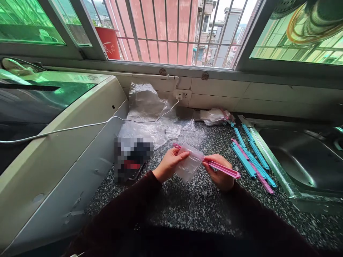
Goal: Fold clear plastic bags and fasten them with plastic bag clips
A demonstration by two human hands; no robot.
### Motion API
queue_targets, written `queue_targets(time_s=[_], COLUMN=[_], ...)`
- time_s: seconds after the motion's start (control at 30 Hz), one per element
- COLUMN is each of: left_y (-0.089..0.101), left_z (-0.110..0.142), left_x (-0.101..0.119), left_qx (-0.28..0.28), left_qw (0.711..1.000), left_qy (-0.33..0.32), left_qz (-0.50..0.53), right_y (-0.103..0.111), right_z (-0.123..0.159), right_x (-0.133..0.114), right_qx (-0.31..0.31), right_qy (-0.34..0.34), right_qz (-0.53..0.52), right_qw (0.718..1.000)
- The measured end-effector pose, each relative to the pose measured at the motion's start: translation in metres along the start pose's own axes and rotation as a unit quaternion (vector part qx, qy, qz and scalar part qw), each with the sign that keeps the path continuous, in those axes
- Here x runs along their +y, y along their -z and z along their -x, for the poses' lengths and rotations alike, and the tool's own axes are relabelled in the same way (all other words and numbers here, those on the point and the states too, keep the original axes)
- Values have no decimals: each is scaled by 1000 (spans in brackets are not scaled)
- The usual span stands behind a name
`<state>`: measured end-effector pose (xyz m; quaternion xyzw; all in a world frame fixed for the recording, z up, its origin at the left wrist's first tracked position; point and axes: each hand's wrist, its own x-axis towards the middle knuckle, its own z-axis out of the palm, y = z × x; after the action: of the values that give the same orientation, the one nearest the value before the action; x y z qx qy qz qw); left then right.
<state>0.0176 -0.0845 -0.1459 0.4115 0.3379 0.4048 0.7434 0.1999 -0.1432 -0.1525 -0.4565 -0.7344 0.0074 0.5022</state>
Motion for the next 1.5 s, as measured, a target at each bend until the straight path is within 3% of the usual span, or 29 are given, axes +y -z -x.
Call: queue_targets(time_s=[0.13, 0.43, 0.63, 1.0, 1.1, 1.17, 1.33, 1.5], left_y=[1, -1, -1, 2, 1, 1, 0, -1], left_z=[1, 1, 3, 4, 5, 5, 7, 9], left_x=[1, 1, 0, -4, -4, -3, -4, -6], left_qx=[-5, 14, -3, -9, -2, -2, -19, -16], left_qw=[1000, 998, 999, 999, 998, 997, 989, 985], left_qy=[23, 6, 3, -38, -53, -64, -97, -116], left_qz=[4, 55, 37, -14, -24, -42, -110, -130], right_y=[-1, 0, 8, 6, 4, 2, -2, -5], right_z=[1, 1, 1, 3, 5, 4, 0, 0], right_x=[0, -7, -6, -4, -3, -3, -8, -16], right_qx=[-1, 19, 1, 2, 7, 7, -64, -53], right_qy=[8, 21, 72, 52, -5, -82, -268, -337], right_qz=[-6, -81, -20, -32, -103, -165, -299, -371], right_qw=[1000, 996, 997, 998, 995, 983, 914, 864])
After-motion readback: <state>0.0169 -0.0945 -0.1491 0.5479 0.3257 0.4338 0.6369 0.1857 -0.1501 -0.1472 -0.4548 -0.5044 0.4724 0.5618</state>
